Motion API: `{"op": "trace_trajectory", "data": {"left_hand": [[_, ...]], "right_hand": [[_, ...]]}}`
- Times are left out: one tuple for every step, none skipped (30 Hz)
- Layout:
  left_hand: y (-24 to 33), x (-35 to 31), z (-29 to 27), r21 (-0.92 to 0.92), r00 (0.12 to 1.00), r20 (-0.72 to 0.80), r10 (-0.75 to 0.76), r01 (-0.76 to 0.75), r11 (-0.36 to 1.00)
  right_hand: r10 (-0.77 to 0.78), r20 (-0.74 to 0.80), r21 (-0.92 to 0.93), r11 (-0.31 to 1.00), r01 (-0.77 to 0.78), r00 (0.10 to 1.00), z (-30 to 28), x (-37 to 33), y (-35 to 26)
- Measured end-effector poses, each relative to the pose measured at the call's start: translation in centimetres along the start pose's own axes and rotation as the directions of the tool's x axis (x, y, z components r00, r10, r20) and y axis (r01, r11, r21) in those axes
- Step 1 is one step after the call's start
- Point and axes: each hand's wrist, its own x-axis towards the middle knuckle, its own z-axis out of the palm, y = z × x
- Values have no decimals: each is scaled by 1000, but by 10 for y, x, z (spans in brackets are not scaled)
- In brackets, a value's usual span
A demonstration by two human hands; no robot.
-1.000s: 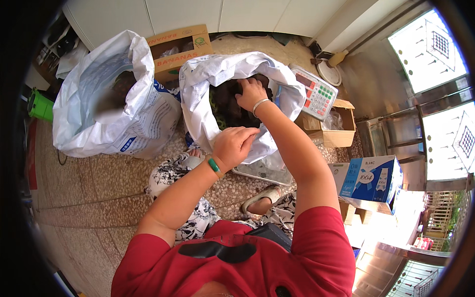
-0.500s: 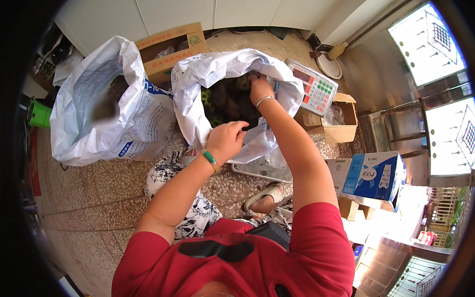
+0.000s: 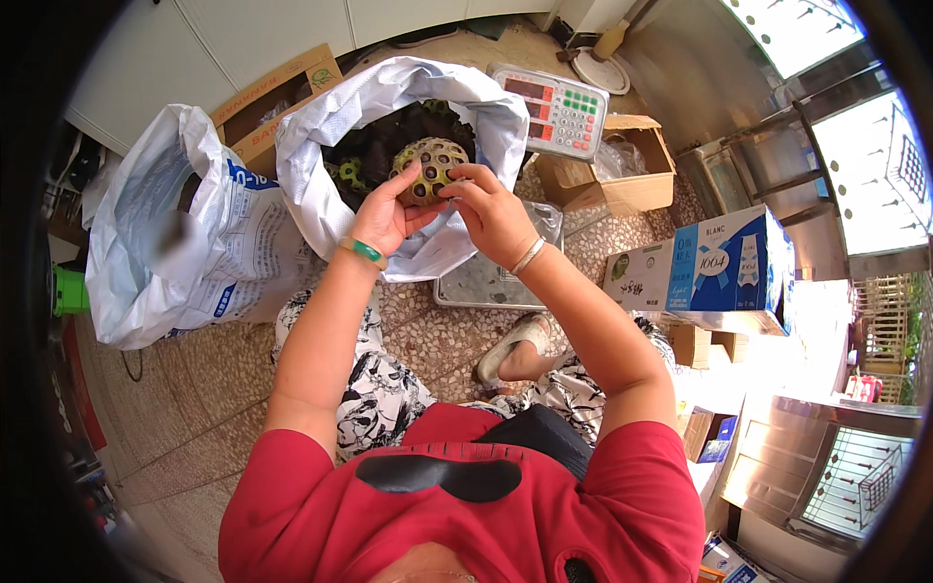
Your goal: The person sits on the floor and packs dried lotus seeds into a small plastic bag. They place the bag on a digital scale, then seal a cardboard box with yellow tape. The person then picks up a dried lotus pod and removes seeds from it by hand, placing them into the bag on the scale.
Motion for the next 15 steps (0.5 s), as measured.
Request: {"op": "trace_trajectory", "data": {"left_hand": [[-4,2,3,20,999,-19,28,-27,999],[-7,4,6,40,998,-39,57,-56,998],[-6,5,10,-12,999,12,53,-53,999],[-7,5,15,-6,997,34,67,-67,998],[-8,4,22,-2,995,55,81,-81,997],[-12,2,26,0,993,73,89,-89,996],[-13,0,31,6,990,125,73,-74,997],[-16,1,31,21,989,136,56,-59,998],[-20,0,32,39,989,145,35,-41,998],[-23,0,34,57,988,154,14,-23,998],[-25,1,38,31,975,219,26,-34,999],[-23,-2,42,28,978,209,23,-29,999],[-21,-5,46,25,980,199,20,-25,999],[-20,-5,48,22,982,190,17,-21,1000],[-19,-3,42,48,988,153,17,-25,999]], "right_hand": [[-4,-29,-5,1000,4,1000,-6,-6,-2],[-10,-56,-9,1000,10,998,-11,-13,-4],[179,-140,188,970,-151,974,-13,-21,-3],[370,-182,391,877,-278,911,-14,-28,1],[572,-44,577,683,-447,819,-20,-32,7],[641,21,692,544,-474,767,-25,-32,6],[665,112,745,436,-506,738,-32,-32,4],[676,205,783,321,-533,708,-37,-32,3],[672,219,785,309,-537,707,-40,-35,4],[668,233,787,298,-540,707,-42,-36,5],[663,247,788,287,-544,707,-44,-38,7],[650,246,753,339,-564,719,-45,-40,10],[636,246,715,390,-580,731,-48,-43,13],[623,247,674,441,-593,743,-50,-45,16],[610,219,657,485,-577,762,-49,-44,12]]}}
